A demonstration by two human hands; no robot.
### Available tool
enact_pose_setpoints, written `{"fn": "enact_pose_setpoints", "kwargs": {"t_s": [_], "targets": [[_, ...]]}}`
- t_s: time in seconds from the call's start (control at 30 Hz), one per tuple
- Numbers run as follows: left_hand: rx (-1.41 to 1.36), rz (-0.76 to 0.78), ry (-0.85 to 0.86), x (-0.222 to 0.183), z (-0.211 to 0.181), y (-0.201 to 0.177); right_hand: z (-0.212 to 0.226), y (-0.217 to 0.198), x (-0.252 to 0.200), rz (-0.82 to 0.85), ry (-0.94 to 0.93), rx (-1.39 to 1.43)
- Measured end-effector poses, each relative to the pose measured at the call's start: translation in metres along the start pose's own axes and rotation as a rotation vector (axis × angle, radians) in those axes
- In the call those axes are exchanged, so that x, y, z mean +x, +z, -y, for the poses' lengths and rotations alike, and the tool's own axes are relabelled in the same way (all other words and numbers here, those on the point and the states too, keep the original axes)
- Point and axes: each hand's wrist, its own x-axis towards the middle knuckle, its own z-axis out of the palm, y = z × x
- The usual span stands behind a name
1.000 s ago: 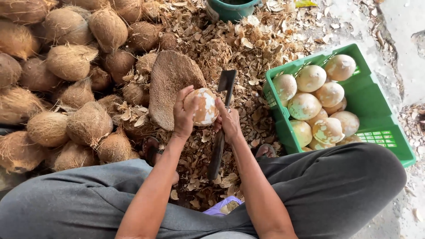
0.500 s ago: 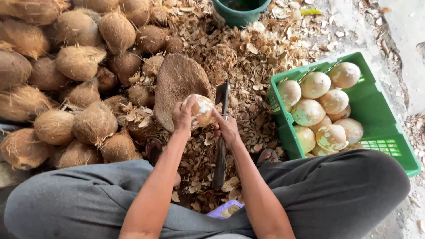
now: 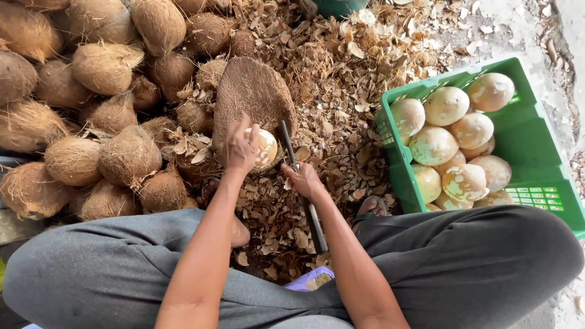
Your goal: Using a knife to shave the outer husk off of coconuts to prepare them for use.
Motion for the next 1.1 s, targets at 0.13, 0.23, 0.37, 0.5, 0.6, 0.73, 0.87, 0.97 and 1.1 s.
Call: {"fn": "enact_pose_setpoints", "kwargs": {"t_s": [0.13, 0.23, 0.37, 0.5, 0.6, 0.73, 0.87, 0.97, 1.1], "targets": [[0.153, 0.100, 0.035, 0.021, 0.057, 0.033, 0.028, -0.012, -0.025, 0.003, 0.002, -0.008], [0.117, 0.127, -0.061, 0.020, 0.037, 0.034, 0.051, -0.020, -0.042, -0.102, -0.022, -0.008], [0.027, 0.034, -0.184, 0.014, 0.030, 0.049, 0.100, -0.028, -0.086, -0.178, -0.104, -0.093], [-0.096, -0.015, -0.285, 0.020, 0.020, 0.058, 0.100, -0.020, -0.078, -0.222, -0.152, -0.090], [-0.111, -0.109, -0.277, 0.023, 0.029, 0.082, 0.104, -0.011, -0.089, -0.237, -0.233, -0.205], [-0.080, -0.132, -0.279, 0.025, 0.032, 0.084, 0.113, -0.006, -0.094, -0.254, -0.278, -0.299], [-0.080, -0.154, -0.273, 0.020, 0.020, 0.082, 0.078, 0.000, -0.063, -0.235, -0.179, -0.503], [-0.094, -0.174, -0.246, 0.020, 0.022, 0.082, 0.070, 0.005, -0.053, -0.218, -0.138, -0.517], [-0.096, -0.192, -0.242, 0.005, -0.012, 0.054, 0.095, 0.004, -0.072, -0.194, -0.160, -0.469]]}}
